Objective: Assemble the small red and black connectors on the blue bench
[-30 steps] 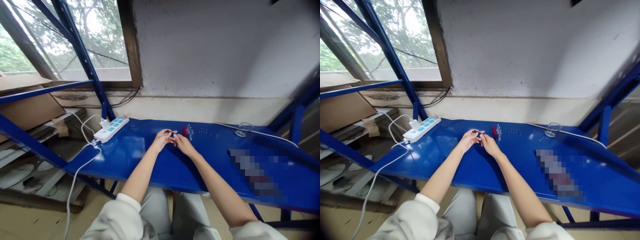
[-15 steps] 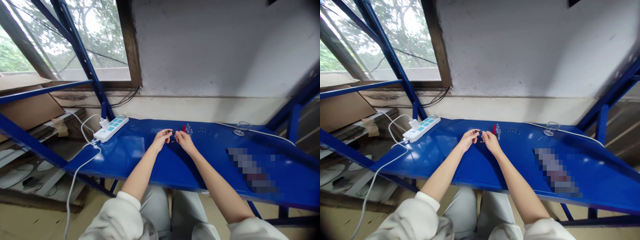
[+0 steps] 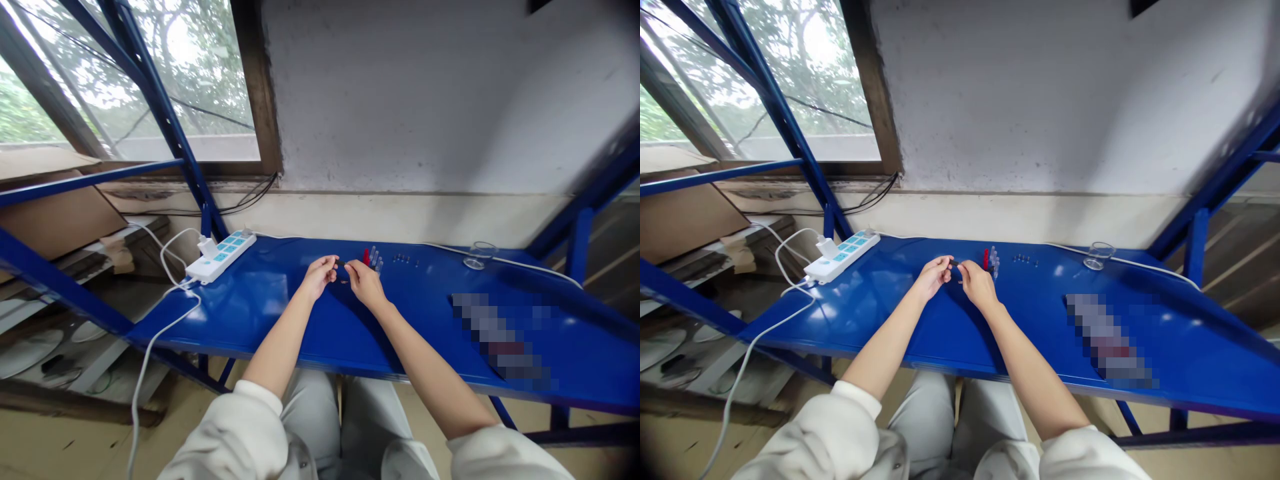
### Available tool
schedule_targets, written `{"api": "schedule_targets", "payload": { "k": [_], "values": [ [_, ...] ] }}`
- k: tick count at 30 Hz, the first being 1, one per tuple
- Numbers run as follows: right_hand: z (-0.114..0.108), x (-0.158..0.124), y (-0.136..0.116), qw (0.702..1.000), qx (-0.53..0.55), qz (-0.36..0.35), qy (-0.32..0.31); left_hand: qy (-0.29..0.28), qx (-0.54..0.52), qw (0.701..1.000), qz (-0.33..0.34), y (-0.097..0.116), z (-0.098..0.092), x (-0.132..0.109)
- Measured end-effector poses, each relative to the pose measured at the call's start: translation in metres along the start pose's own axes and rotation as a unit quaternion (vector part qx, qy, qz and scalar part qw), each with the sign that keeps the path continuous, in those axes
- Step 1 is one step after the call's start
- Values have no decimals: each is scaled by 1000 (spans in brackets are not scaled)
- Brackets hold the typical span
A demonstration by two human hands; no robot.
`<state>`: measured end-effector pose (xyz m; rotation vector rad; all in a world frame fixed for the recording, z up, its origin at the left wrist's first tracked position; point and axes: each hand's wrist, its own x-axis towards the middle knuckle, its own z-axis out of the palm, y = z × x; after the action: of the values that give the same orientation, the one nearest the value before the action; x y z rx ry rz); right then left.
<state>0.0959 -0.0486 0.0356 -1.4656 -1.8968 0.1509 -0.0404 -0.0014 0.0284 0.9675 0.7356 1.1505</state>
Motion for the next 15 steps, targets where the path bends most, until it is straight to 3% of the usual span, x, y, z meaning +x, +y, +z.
{"api": "schedule_targets", "payload": {
  "k": [7, 15],
  "values": [
    [5, 0, 7, 994, -101, -28, 10, -7, -31, 1000, 2, -4, -3, 3],
    [11, 1, 12, 987, -125, -77, 63, 13, -48, 999, 16, -3, 0, 3]
  ]
}}
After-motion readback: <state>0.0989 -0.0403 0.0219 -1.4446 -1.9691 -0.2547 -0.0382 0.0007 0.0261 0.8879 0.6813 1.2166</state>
